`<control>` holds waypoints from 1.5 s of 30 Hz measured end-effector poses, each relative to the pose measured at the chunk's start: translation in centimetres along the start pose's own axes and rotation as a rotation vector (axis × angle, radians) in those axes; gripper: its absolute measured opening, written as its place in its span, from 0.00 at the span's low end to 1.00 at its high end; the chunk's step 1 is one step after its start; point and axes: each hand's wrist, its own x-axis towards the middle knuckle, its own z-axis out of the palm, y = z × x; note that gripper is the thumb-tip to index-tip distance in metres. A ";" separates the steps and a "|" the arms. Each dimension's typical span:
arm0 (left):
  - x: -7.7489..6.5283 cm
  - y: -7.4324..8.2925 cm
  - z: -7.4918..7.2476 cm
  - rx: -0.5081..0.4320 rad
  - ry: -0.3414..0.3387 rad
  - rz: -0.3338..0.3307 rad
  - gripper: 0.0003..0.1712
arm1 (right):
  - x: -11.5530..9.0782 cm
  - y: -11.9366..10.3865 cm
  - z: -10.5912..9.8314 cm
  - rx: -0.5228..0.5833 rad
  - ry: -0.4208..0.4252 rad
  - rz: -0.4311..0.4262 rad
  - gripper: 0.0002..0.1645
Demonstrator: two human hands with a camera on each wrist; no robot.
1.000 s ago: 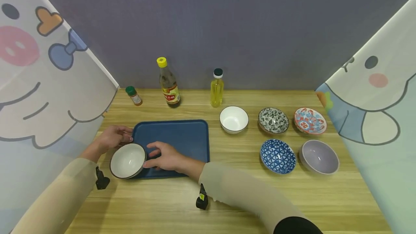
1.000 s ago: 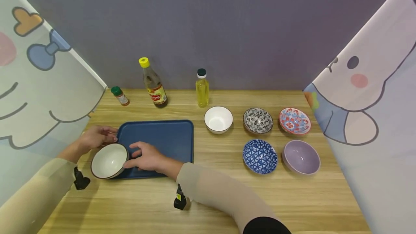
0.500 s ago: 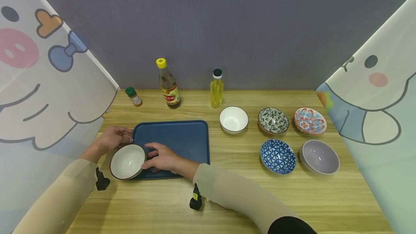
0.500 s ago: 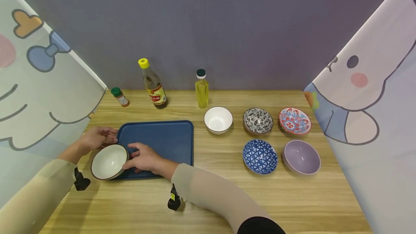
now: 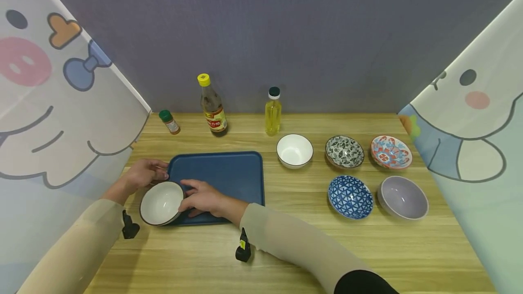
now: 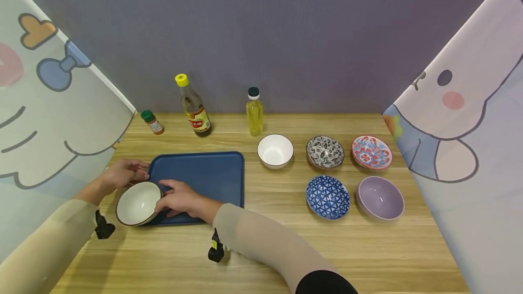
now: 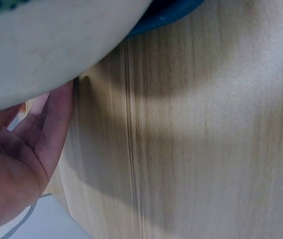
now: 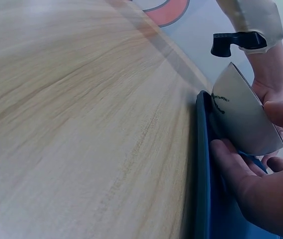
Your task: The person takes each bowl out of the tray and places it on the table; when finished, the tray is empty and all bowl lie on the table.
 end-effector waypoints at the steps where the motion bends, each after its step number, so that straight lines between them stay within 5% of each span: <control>1: 0.0 0.0 0.0 0.001 0.001 -0.001 0.30 | 0.0 0.0 0.0 0.004 -0.002 0.001 0.49; 19: 0.0 -0.2 0.0 -0.007 0.003 -0.014 0.30 | 0.1 0.6 0.7 0.116 0.004 -0.019 0.44; 45: 0.0 -0.2 0.1 -0.028 -0.002 -0.030 0.29 | -1.4 0.8 1.9 0.184 0.159 -0.024 0.39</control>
